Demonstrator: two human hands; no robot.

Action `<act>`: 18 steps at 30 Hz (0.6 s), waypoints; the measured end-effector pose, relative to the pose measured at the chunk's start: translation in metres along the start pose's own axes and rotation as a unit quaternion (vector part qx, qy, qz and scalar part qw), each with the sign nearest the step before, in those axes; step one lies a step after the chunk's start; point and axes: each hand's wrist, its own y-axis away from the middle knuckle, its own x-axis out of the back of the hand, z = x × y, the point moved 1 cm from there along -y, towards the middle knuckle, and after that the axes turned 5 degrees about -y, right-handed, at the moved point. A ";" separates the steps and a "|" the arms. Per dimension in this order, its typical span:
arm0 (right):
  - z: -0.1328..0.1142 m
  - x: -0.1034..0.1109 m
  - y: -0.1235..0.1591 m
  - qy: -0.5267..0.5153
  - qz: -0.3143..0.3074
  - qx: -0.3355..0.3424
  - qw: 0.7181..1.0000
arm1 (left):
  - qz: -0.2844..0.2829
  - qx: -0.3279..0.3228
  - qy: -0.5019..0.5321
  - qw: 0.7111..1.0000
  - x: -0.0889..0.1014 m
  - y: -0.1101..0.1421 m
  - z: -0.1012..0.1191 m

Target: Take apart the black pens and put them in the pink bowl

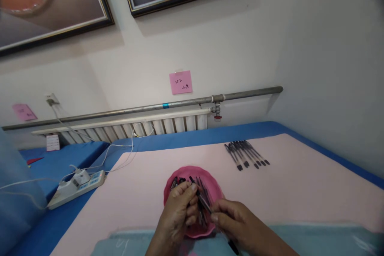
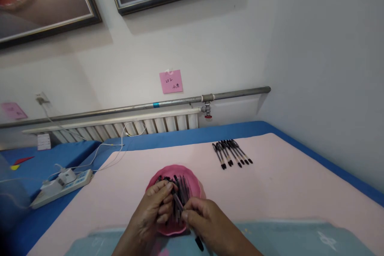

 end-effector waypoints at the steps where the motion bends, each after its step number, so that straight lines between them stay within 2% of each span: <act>1: -0.001 0.001 0.000 0.013 0.003 -0.001 1.000 | 0.000 -0.003 0.001 1.000 0.000 0.000 0.000; 8: -0.009 0.000 0.005 0.084 0.032 0.006 0.996 | 0.013 -0.017 0.012 1.000 0.002 -0.002 0.001; 10: -0.008 -0.001 0.006 0.109 0.021 0.005 0.994 | 0.037 -0.037 0.028 0.998 0.010 -0.002 0.008; 13: -0.007 -0.001 0.008 0.139 0.015 0.012 0.990 | 0.101 -0.090 0.034 0.990 0.030 -0.001 0.023; 18: -0.006 0.005 0.007 0.180 0.008 0.019 0.983 | 0.146 -0.074 -0.086 0.983 0.048 0.000 0.034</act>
